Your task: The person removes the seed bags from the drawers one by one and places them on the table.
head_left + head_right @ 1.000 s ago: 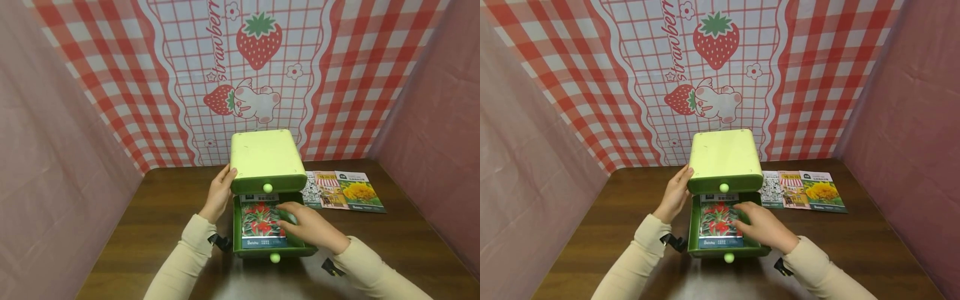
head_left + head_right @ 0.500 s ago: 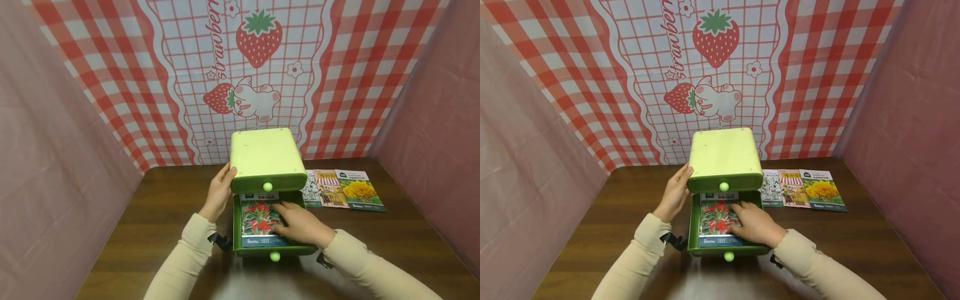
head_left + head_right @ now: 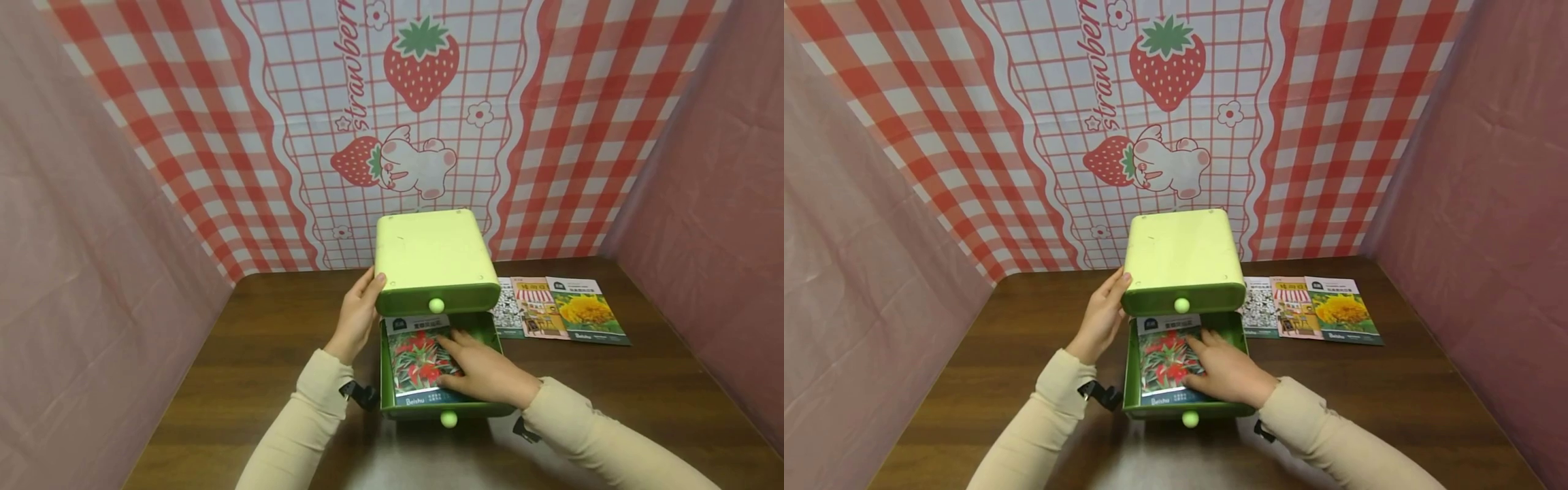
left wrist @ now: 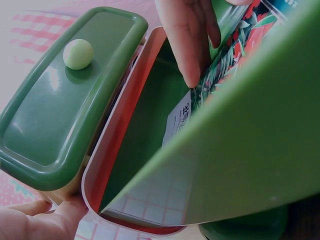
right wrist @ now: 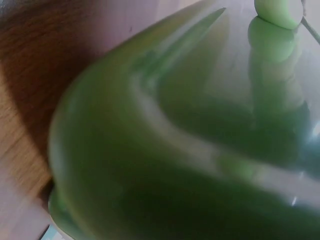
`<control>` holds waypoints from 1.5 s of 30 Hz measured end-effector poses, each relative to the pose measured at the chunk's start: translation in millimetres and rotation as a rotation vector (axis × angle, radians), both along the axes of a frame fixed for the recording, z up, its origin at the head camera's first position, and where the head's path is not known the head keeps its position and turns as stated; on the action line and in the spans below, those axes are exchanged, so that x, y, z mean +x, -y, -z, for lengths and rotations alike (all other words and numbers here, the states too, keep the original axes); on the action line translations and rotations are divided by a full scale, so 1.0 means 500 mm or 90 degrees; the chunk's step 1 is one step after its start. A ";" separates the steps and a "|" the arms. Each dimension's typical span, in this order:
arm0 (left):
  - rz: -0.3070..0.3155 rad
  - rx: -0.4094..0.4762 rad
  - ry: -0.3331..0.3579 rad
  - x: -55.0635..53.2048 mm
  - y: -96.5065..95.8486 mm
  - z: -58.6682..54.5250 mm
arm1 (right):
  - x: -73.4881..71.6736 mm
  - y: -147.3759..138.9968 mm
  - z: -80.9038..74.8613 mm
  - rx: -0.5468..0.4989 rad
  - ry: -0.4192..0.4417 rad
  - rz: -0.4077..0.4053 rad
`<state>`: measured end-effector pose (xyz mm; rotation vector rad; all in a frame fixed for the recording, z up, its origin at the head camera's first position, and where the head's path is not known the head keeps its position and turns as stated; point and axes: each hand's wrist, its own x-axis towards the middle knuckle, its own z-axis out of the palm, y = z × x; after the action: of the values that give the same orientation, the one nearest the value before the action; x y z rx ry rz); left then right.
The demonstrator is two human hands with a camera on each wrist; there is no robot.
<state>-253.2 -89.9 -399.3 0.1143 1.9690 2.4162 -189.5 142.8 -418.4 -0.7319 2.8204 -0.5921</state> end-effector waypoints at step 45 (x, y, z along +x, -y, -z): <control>-0.006 -0.022 0.000 0.001 -0.001 0.002 | -0.028 -0.004 -0.008 -0.512 0.309 0.189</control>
<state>-252.8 -89.6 -400.3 0.1049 2.0138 2.3871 -203.6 144.5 -414.1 -0.1924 2.1907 -1.7280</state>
